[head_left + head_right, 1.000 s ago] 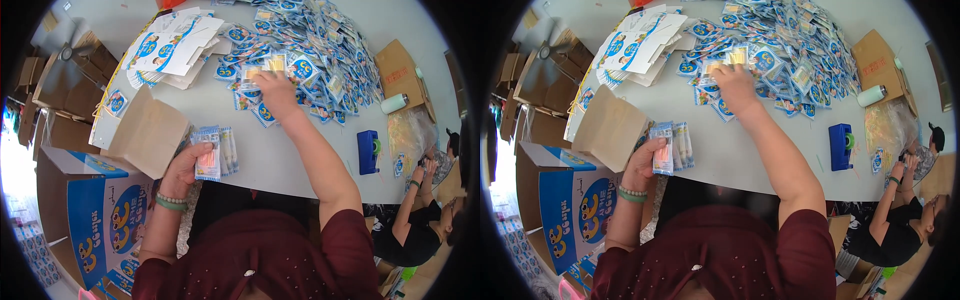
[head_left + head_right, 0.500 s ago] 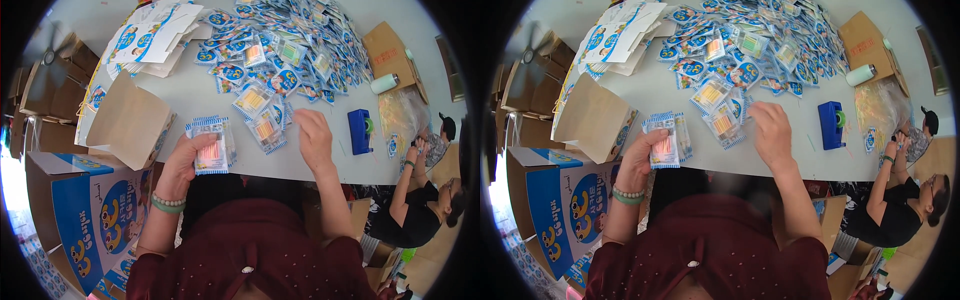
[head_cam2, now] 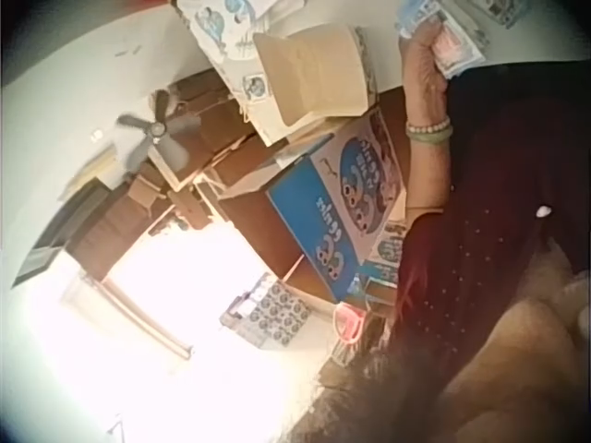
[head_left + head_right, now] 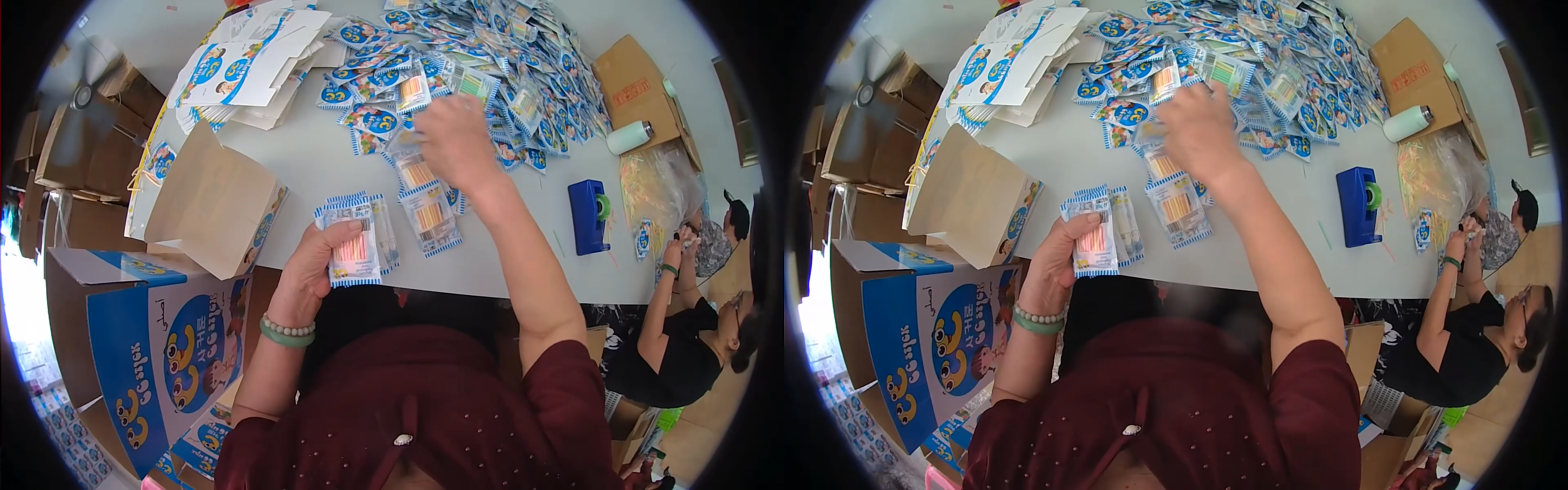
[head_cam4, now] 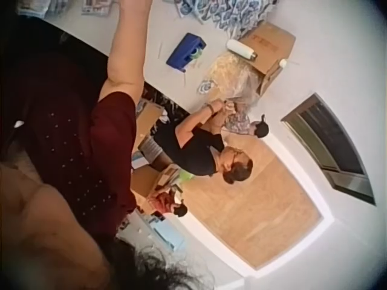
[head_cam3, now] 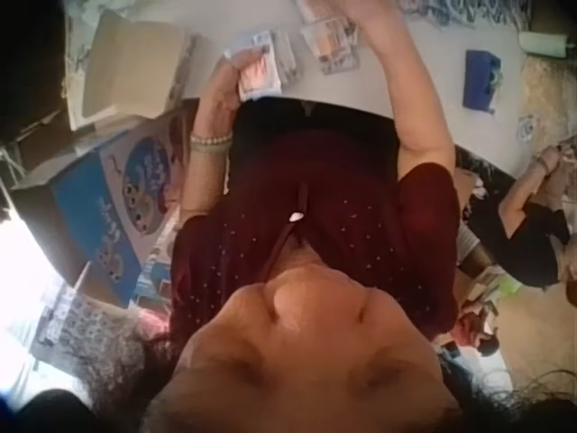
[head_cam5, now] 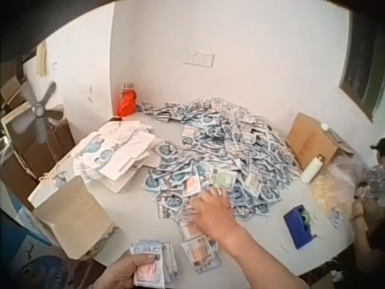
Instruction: Folding cardboard boxes and filling them with stacks of small packaged labels.
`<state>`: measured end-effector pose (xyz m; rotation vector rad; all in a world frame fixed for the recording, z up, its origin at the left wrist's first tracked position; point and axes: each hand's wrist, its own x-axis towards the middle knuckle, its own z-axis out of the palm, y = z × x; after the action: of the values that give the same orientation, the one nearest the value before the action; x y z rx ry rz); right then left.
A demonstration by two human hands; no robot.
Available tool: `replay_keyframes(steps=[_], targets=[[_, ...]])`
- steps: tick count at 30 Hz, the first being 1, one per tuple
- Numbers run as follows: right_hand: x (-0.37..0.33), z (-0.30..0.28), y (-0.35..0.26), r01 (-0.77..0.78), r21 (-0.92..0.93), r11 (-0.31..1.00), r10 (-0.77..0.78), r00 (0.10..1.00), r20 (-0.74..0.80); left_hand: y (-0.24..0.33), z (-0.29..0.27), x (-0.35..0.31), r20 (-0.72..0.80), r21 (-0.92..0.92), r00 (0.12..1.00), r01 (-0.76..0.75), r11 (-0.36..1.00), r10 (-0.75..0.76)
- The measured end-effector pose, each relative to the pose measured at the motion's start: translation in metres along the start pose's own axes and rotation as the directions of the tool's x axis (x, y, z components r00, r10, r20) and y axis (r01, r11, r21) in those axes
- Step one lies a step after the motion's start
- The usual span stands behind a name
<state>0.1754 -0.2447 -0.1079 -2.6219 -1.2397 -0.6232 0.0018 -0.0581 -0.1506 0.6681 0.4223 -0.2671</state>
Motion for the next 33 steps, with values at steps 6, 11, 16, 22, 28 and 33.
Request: replay_keyframes(steps=[6,11,16,22,28,33], targets=[[-0.075,-0.047,-0.048,-0.704,0.537,0.465,0.602,0.696,0.391,0.002,0.000,-0.006,0.014,-0.018,1.000,0.005,1.000,-0.005],[-0.097,-0.028,-0.086,-0.637,0.013,0.770,0.596,0.727,0.341,0.003,0.001,-0.004,0.011,0.004,1.000,0.017,1.000,-0.017],[-0.080,-0.053,-0.068,-0.835,0.458,0.306,0.719,0.518,0.464,0.001,0.000,-0.006,-0.013,0.044,1.000,-0.001,0.999,0.002],[-0.036,0.016,-0.032,-0.781,0.274,0.562,0.677,0.624,0.390,-0.001,-0.002,-0.007,0.030,0.013,0.999,-0.017,1.000,0.016],[-0.022,0.013,-0.061,-0.633,-0.017,0.774,0.620,0.753,0.219,-0.004,-0.001,-0.006,-0.005,0.047,0.999,-0.037,0.998,0.038],[-0.033,0.016,-0.071,-0.294,0.074,0.953,0.285,0.951,0.117,-0.002,-0.003,-0.003,0.017,0.027,0.999,-0.027,0.999,0.027]])
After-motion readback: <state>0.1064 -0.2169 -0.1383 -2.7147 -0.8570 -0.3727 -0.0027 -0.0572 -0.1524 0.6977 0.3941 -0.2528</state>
